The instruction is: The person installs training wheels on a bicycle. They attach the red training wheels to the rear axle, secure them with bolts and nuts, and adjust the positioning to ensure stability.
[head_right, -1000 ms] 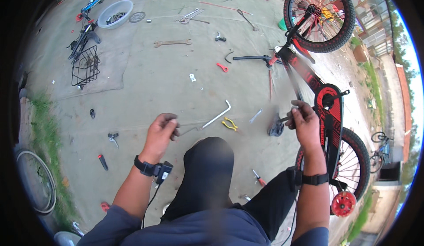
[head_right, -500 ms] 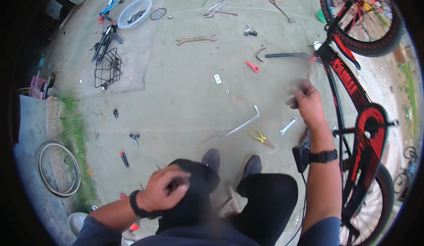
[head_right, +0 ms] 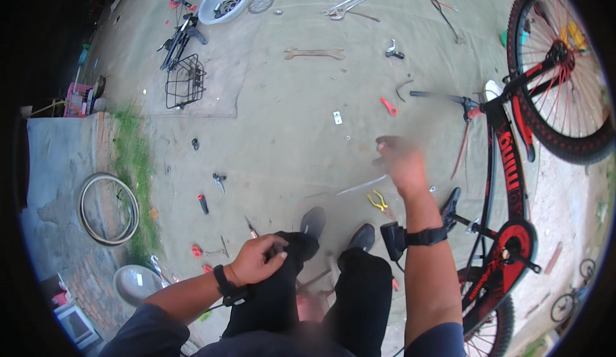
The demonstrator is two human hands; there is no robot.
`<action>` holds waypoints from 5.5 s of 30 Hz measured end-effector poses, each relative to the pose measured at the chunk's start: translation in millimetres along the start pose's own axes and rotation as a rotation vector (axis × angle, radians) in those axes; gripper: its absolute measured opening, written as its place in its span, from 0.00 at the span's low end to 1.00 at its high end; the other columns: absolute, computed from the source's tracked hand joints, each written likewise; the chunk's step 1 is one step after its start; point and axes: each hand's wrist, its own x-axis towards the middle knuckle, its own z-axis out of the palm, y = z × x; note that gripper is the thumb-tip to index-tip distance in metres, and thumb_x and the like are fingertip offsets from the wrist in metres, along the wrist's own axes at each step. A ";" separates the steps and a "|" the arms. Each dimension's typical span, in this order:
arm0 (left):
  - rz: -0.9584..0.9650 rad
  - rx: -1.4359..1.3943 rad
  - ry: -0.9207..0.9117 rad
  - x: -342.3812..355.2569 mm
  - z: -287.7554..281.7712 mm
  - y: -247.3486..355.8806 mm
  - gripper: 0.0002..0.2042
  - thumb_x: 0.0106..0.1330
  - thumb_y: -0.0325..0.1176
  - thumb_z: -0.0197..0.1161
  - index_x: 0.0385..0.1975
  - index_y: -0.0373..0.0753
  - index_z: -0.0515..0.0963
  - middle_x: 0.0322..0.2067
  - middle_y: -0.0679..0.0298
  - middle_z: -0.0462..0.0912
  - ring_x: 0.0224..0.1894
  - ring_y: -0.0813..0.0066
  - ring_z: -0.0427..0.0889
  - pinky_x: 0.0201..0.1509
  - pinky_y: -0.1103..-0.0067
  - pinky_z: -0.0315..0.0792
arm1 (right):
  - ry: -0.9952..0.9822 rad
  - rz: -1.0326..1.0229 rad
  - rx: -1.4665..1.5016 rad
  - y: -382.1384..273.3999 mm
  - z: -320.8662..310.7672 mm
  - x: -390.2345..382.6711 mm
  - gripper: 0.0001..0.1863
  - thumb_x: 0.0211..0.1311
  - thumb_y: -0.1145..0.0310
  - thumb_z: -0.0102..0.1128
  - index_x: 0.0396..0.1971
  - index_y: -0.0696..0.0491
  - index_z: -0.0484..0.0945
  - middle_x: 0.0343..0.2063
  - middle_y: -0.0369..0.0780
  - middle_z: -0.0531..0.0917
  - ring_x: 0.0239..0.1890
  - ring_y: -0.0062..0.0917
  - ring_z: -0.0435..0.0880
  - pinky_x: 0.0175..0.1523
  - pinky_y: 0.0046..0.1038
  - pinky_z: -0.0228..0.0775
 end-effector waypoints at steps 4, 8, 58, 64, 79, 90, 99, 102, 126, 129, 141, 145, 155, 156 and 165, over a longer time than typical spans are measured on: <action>-0.215 -0.054 -0.054 -20.7 -9.6 -2.8 0.15 0.64 0.37 0.66 0.46 0.36 0.78 0.36 0.51 0.84 0.38 0.58 0.86 0.43 0.71 0.79 | -0.112 0.065 -0.155 -26.3 31.4 -48.2 0.12 0.67 0.68 0.64 0.47 0.57 0.82 0.31 0.35 0.84 0.29 0.21 0.87 0.32 0.23 0.75; -0.296 -0.203 0.058 -56.5 -12.1 -5.4 0.15 0.66 0.36 0.65 0.48 0.36 0.76 0.36 0.54 0.84 0.33 0.64 0.84 0.40 0.73 0.78 | -0.341 0.053 -0.465 -44.1 61.6 -111.6 0.12 0.65 0.70 0.64 0.45 0.59 0.83 0.30 0.38 0.86 0.30 0.23 0.87 0.35 0.25 0.79; -0.696 -0.460 0.319 289.4 -622.2 96.1 0.14 0.70 0.32 0.57 0.53 0.35 0.73 0.39 0.59 0.83 0.28 0.73 0.83 0.26 0.79 0.71 | 0.116 0.579 -0.033 -454.6 93.6 176.2 0.08 0.64 0.73 0.54 0.37 0.58 0.81 0.28 0.40 0.83 0.29 0.28 0.87 0.35 0.26 0.80; -0.756 -0.458 0.261 374.5 -695.4 89.0 0.13 0.71 0.32 0.57 0.52 0.36 0.74 0.37 0.60 0.84 0.28 0.74 0.83 0.24 0.80 0.69 | 0.116 0.530 -0.101 -499.1 153.9 265.6 0.10 0.64 0.68 0.64 0.40 0.58 0.82 0.28 0.37 0.84 0.26 0.22 0.83 0.35 0.24 0.77; -1.097 -0.319 0.189 420.1 -670.1 -17.5 0.15 0.70 0.33 0.57 0.52 0.33 0.73 0.36 0.56 0.84 0.25 0.70 0.84 0.22 0.78 0.70 | 0.190 0.248 -0.889 -410.5 137.1 573.6 0.16 0.56 0.56 0.67 0.38 0.52 0.86 0.28 0.46 0.86 0.34 0.39 0.86 0.42 0.36 0.77; -1.000 0.288 -0.145 432.1 -620.0 -118.2 0.13 0.67 0.34 0.58 0.43 0.30 0.79 0.35 0.55 0.84 0.36 0.64 0.83 0.37 0.71 0.76 | 0.326 0.273 -0.885 -243.8 90.1 795.4 0.17 0.61 0.56 0.63 0.45 0.50 0.82 0.34 0.50 0.86 0.41 0.46 0.85 0.47 0.42 0.77; -1.256 0.196 -0.104 494.9 -603.4 -99.2 0.12 0.68 0.34 0.57 0.43 0.32 0.78 0.35 0.55 0.84 0.34 0.66 0.84 0.34 0.71 0.75 | 0.240 0.362 -0.973 -199.2 103.7 874.3 0.20 0.61 0.58 0.64 0.50 0.50 0.76 0.39 0.46 0.87 0.44 0.42 0.86 0.47 0.42 0.78; -1.258 0.187 -0.086 502.6 -603.6 -94.8 0.12 0.68 0.34 0.57 0.43 0.32 0.78 0.35 0.56 0.84 0.33 0.66 0.84 0.33 0.71 0.75 | 0.196 0.337 -0.990 -196.8 102.8 877.0 0.18 0.62 0.56 0.62 0.48 0.51 0.77 0.40 0.46 0.87 0.44 0.42 0.86 0.47 0.43 0.78; -0.847 -0.324 0.181 549.6 -686.8 123.0 0.14 0.70 0.32 0.58 0.52 0.34 0.74 0.37 0.59 0.84 0.30 0.72 0.84 0.28 0.77 0.71 | -0.239 0.429 0.153 -544.7 168.6 458.2 0.12 0.68 0.63 0.60 0.43 0.57 0.79 0.26 0.37 0.83 0.28 0.22 0.84 0.31 0.24 0.73; -0.804 -0.324 0.081 552.6 -722.6 139.3 0.13 0.70 0.33 0.59 0.51 0.36 0.75 0.37 0.61 0.84 0.30 0.73 0.83 0.29 0.77 0.71 | -0.166 0.420 0.293 -557.5 200.7 405.7 0.08 0.68 0.67 0.62 0.41 0.54 0.77 0.28 0.35 0.83 0.29 0.20 0.84 0.33 0.21 0.72; -0.655 -0.080 -0.025 550.1 -811.6 167.7 0.13 0.71 0.34 0.56 0.51 0.35 0.73 0.34 0.61 0.82 0.27 0.74 0.81 0.25 0.80 0.67 | -0.097 0.251 0.606 -562.1 306.8 259.3 0.11 0.72 0.61 0.58 0.42 0.55 0.78 0.30 0.35 0.84 0.30 0.19 0.83 0.34 0.22 0.75; -0.587 0.008 -0.120 544.5 -787.1 188.3 0.13 0.72 0.33 0.56 0.51 0.34 0.73 0.33 0.62 0.82 0.26 0.75 0.81 0.23 0.81 0.67 | -0.003 0.139 0.716 -519.2 317.1 215.6 0.10 0.72 0.63 0.58 0.42 0.55 0.79 0.30 0.35 0.84 0.30 0.18 0.83 0.34 0.22 0.75; -0.401 0.195 -0.290 500.6 -705.4 245.1 0.14 0.72 0.33 0.58 0.51 0.33 0.74 0.33 0.62 0.82 0.24 0.76 0.80 0.24 0.81 0.69 | 0.263 0.092 0.929 -461.7 295.2 65.6 0.17 0.71 0.69 0.55 0.57 0.56 0.78 0.35 0.39 0.85 0.37 0.21 0.85 0.44 0.23 0.78; -0.387 0.206 -0.313 496.8 -699.9 245.7 0.14 0.72 0.33 0.57 0.51 0.33 0.74 0.34 0.61 0.82 0.25 0.75 0.80 0.24 0.81 0.69 | 0.288 0.077 0.940 -457.0 294.9 50.3 0.17 0.71 0.70 0.54 0.57 0.56 0.78 0.35 0.39 0.85 0.37 0.23 0.86 0.44 0.24 0.79; -0.270 0.512 -0.564 488.8 -642.0 293.0 0.13 0.72 0.34 0.57 0.51 0.35 0.74 0.38 0.60 0.85 0.29 0.74 0.82 0.28 0.79 0.70 | 0.585 0.068 1.026 -424.2 337.9 -41.8 0.19 0.71 0.65 0.54 0.55 0.58 0.78 0.38 0.39 0.85 0.36 0.22 0.86 0.42 0.24 0.80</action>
